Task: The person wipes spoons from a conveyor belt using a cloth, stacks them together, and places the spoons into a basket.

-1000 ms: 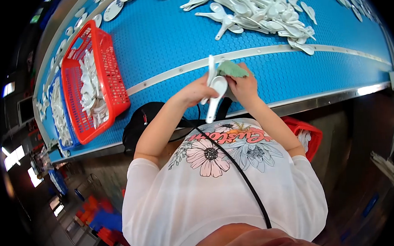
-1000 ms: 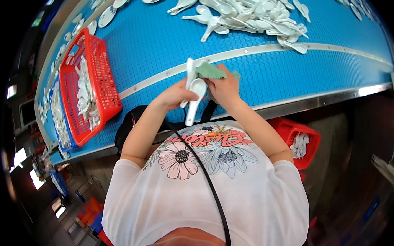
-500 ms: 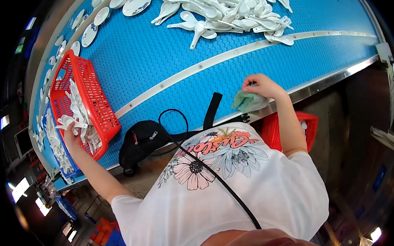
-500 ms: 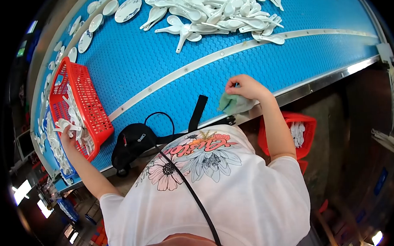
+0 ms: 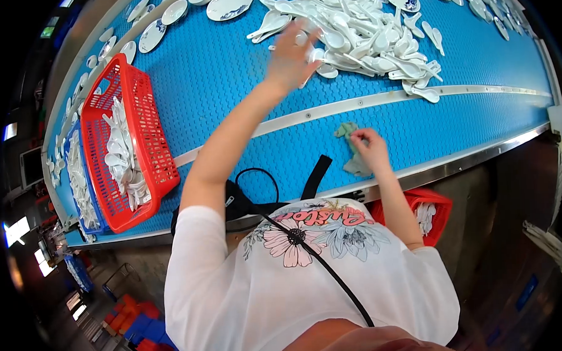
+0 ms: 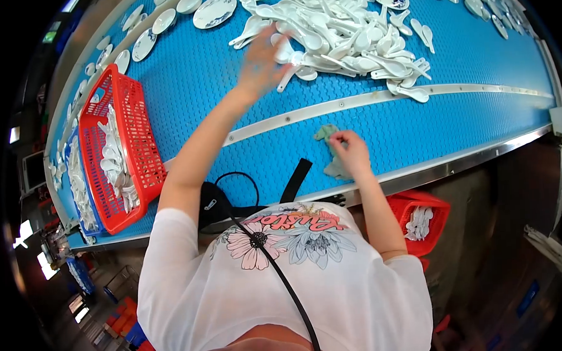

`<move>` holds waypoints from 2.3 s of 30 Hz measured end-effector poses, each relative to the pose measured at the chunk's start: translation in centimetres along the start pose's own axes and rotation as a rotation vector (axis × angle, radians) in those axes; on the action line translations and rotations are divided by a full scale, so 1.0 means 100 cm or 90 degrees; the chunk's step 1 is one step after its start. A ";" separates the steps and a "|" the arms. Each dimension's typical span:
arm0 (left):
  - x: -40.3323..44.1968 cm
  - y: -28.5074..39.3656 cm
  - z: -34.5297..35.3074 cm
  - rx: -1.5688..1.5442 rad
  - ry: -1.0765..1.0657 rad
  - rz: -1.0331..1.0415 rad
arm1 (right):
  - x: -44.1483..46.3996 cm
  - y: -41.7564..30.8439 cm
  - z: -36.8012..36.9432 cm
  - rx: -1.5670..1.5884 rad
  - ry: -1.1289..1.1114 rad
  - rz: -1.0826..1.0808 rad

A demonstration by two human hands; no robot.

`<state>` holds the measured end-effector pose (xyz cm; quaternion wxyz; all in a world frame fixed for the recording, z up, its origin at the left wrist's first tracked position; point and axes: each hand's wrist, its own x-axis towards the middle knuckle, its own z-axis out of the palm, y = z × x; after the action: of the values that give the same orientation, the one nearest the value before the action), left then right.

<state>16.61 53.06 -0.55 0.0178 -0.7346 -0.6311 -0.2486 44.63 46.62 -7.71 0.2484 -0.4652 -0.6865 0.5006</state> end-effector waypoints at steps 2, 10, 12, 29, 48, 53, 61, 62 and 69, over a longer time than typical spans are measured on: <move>0.038 0.024 0.042 0.046 -0.044 0.080 | -0.005 -0.008 0.007 -0.167 0.044 -0.048; 0.067 0.018 0.090 0.181 -0.269 0.115 | -0.003 -0.006 -0.001 -0.071 0.066 -0.012; 0.055 0.008 0.093 0.194 -0.203 0.066 | -0.003 -0.006 -0.002 -0.065 0.064 0.003; -0.154 -0.033 -0.053 0.000 -0.148 -0.438 | 0.004 0.001 0.007 -0.047 0.057 0.022; -0.230 0.003 -0.139 -0.808 0.211 -0.799 | 0.109 -0.052 0.076 -0.485 0.057 -0.319; -0.228 -0.026 -0.130 -0.296 -0.081 -0.622 | 0.098 -0.032 0.090 -0.487 0.018 -0.276; -0.211 -0.075 -0.071 0.124 -0.192 -0.225 | 0.060 -0.068 0.053 -0.046 -0.117 0.028; -0.211 -0.077 -0.075 0.101 -0.233 -0.260 | 0.044 -0.076 0.045 -0.004 -0.158 0.099; -0.245 -0.053 -0.125 -0.889 0.090 -0.726 | 0.016 -0.070 0.051 -0.249 -0.066 -0.116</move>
<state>5.43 27.36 -0.68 -0.5193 -0.1370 -0.6021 -0.5908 37.10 45.22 -3.40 0.1620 -0.4140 -0.8215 0.3570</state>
